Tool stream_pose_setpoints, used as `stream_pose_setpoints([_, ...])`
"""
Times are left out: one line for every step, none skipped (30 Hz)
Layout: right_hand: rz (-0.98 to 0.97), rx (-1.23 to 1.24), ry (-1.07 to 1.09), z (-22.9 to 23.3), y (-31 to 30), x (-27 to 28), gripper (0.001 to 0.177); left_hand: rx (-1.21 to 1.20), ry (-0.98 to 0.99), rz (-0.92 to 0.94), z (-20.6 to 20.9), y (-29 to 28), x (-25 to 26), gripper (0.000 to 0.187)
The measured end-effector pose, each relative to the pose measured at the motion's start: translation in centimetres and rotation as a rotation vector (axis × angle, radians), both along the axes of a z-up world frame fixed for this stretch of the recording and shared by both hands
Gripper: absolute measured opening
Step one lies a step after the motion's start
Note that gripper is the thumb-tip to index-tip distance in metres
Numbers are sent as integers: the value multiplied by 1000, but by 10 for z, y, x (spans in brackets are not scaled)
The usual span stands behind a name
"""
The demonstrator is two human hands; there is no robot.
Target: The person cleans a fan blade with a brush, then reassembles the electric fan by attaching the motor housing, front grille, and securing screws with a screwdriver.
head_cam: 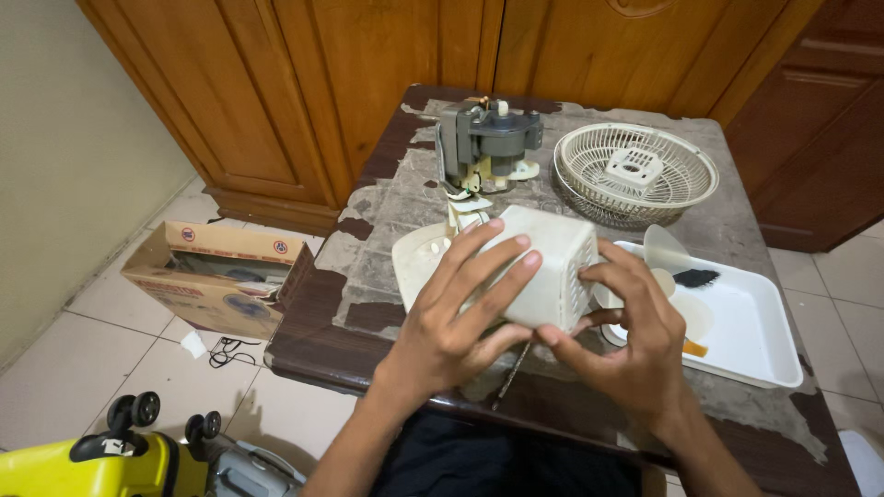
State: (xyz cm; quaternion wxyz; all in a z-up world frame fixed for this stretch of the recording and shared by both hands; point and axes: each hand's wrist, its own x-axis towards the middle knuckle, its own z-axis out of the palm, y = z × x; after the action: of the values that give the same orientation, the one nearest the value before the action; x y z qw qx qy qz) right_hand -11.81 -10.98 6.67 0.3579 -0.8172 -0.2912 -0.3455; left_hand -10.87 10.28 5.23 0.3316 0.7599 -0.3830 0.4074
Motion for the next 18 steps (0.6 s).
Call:
stream_pose_setpoints([-2,9,5,0,-2,1,62,3,-2,-31,2,1,3,89])
stream_pose_setpoints([-3,18,10,-1,-4,2,60,6,-4,-61,4,3,7,91])
stream_pose_setpoints([-5,26,15,-2,-6,3,58,9,-7,-92,7,6,12,93])
stream_pose_setpoints([-17,20,-8,-2,-9,5,60,-49,-33,-86,11,8,17,93])
stream_pose_setpoints([-30,15,-30,-3,-11,6,61,-106,-59,-80,15,10,24,93])
stream_pose_setpoints([-42,9,-52,-4,-13,8,62,-163,-85,-74,19,12,31,93])
stream_pose_setpoints([-35,45,-40,-4,-15,10,62,-193,-88,16,23,13,40,86])
stream_pose_setpoints([-28,81,-28,-4,-17,13,62,-223,-91,105,29,13,50,80])
stream_pose_setpoints([-21,117,-17,-3,-18,14,62,-235,-75,159,33,14,56,77])
stream_pose_setpoints([-5,137,-25,-2,-21,15,62,-245,-58,212,37,14,62,75])
stream_pose_setpoints([11,157,-33,0,-23,17,61,-235,-21,230,41,15,66,76])
stream_pose_setpoints([27,177,-41,2,-25,19,61,-225,17,247,44,16,70,78])
stream_pose_setpoints([52,207,-25,5,-26,20,60,-198,35,248,48,16,74,78])
stream_pose_setpoints([78,237,-8,7,-27,21,60,-172,53,248,52,16,77,78])
stream_pose_setpoints([103,267,9,9,-27,23,59,-146,70,248,55,15,79,78])
stream_pose_setpoints([120,295,27,11,-27,25,58,-165,95,210,56,14,78,73])
stream_pose_setpoints([137,324,46,13,-27,28,57,-184,119,173,58,14,78,69])
stream_pose_setpoints([154,352,65,15,-27,31,56,-203,144,135,59,13,77,64])
